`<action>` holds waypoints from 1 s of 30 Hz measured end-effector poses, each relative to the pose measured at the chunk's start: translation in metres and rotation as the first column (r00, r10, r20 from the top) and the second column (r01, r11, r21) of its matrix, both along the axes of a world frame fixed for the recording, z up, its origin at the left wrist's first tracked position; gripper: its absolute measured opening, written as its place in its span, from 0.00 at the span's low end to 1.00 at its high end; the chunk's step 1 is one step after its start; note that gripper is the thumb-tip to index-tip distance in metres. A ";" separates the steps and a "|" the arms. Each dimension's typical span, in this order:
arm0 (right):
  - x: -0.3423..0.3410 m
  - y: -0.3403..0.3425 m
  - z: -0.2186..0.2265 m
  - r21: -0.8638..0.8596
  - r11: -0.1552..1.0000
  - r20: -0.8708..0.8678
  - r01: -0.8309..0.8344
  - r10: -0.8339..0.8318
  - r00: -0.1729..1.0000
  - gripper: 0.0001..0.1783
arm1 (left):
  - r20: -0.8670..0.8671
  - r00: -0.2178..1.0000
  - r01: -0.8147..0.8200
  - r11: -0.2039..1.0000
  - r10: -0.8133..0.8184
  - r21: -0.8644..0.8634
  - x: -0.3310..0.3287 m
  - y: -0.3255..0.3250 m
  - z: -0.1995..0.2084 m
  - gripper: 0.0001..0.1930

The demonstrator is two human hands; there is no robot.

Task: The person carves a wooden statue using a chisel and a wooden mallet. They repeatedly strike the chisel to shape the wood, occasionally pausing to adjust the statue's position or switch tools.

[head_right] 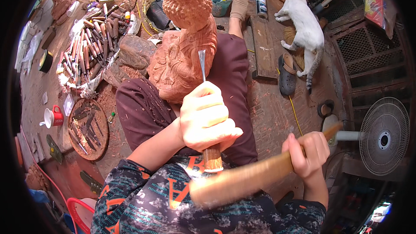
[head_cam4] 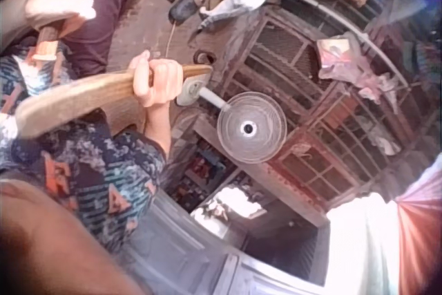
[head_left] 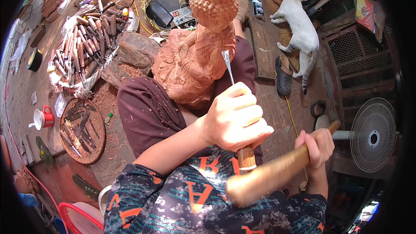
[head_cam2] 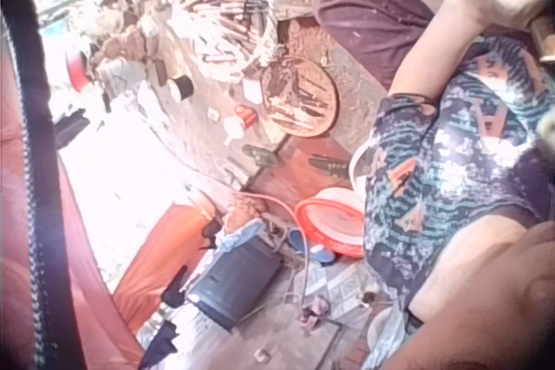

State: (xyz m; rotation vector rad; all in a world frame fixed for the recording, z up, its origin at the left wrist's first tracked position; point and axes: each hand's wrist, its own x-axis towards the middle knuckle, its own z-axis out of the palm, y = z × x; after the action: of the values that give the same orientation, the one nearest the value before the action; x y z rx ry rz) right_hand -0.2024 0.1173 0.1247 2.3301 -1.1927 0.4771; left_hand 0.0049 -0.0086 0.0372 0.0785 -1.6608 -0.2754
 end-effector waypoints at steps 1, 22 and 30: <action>-0.001 0.001 -0.001 0.016 1.000 0.017 -0.016 0.016 1.000 0.25 | 0.015 1.000 -0.006 1.000 0.006 -0.002 0.000 -0.001 -0.001 0.08; -0.009 -0.008 -0.015 -0.121 0.965 0.288 -0.234 0.259 0.922 0.23 | -0.008 1.000 0.007 0.999 -0.007 0.044 0.001 -0.006 0.006 0.16; -0.003 -0.004 -0.016 -0.103 0.972 0.302 -0.210 0.232 0.925 0.25 | -0.019 1.000 0.021 0.999 -0.021 0.040 0.003 -0.007 0.008 0.15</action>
State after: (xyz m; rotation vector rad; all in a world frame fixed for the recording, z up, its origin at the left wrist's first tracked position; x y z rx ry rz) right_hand -0.2052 0.1136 0.1091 2.4019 -1.0276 0.9829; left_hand 0.0083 -0.0151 0.0456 0.0886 -1.6385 -0.3246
